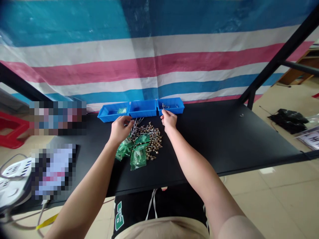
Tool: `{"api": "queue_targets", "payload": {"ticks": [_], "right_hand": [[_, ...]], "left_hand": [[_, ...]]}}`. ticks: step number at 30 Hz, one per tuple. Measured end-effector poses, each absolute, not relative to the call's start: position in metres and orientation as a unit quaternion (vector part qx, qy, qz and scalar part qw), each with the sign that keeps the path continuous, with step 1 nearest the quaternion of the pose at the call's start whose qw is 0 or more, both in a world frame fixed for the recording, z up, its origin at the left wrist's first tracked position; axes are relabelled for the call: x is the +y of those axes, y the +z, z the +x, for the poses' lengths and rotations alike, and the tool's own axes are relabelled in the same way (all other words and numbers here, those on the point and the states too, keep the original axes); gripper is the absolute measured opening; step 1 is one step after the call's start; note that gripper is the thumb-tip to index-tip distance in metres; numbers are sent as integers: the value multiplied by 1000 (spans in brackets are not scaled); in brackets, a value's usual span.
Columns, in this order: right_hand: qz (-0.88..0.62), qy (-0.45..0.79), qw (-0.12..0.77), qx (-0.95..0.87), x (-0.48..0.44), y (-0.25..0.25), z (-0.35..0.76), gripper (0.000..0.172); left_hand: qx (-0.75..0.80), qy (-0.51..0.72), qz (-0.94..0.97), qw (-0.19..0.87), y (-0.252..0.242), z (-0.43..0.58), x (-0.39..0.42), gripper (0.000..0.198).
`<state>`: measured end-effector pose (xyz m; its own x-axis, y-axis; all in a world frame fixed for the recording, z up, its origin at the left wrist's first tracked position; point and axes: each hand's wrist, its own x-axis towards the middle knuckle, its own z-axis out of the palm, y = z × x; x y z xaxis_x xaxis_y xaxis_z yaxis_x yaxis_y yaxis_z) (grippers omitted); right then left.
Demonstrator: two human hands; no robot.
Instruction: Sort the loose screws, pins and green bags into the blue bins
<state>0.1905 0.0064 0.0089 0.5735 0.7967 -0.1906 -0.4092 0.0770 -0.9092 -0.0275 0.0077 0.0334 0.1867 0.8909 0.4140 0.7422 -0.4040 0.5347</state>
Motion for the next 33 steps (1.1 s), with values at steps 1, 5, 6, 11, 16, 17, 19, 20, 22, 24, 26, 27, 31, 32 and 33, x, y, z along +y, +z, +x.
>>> {"api": "queue_targets", "payload": {"ticks": [1,5,6,11,16,17,19,20,22,24,26,27,31,32,33], "right_hand": [[-535,424,708,-182,6,10,191,16],[-543,428,700,-180,5,12,190,15],[-544,429,698,-179,5,12,190,14],[-553,425,690,-194,6,9,190,16],[-586,358,661,-304,5,0,191,24],[-594,322,648,-352,3,-2,190,24],[-600,240,612,-456,-2,-4,187,26],[-596,204,590,-505,-5,-5,185,26],[-579,160,546,-584,-10,-7,179,23],[-557,148,498,-648,-15,-8,174,19],[-538,136,451,-699,-18,-9,169,19],[-531,124,430,-720,-19,-9,167,19],[-514,87,385,-761,-21,-11,165,18],[-513,84,381,-765,-21,-11,165,18],[-512,82,378,-767,-21,-12,166,18]], "left_hand": [[536,345,763,105,33,-28,8,30],[541,330,767,102,32,-28,9,31],[543,326,767,104,32,-28,9,32],[549,310,769,103,32,-28,9,32],[551,299,774,86,31,-29,9,29],[553,290,777,79,31,-30,9,29],[563,259,783,58,30,-29,8,29],[571,240,784,46,29,-29,8,30],[584,200,786,27,26,-29,7,31],[590,169,789,16,23,-28,6,32],[594,152,790,19,21,-28,6,34],[598,149,787,25,20,-28,6,34],[597,154,785,61,18,-27,7,27],[595,156,786,70,18,-27,7,25],[594,156,785,77,18,-27,7,23]]}}
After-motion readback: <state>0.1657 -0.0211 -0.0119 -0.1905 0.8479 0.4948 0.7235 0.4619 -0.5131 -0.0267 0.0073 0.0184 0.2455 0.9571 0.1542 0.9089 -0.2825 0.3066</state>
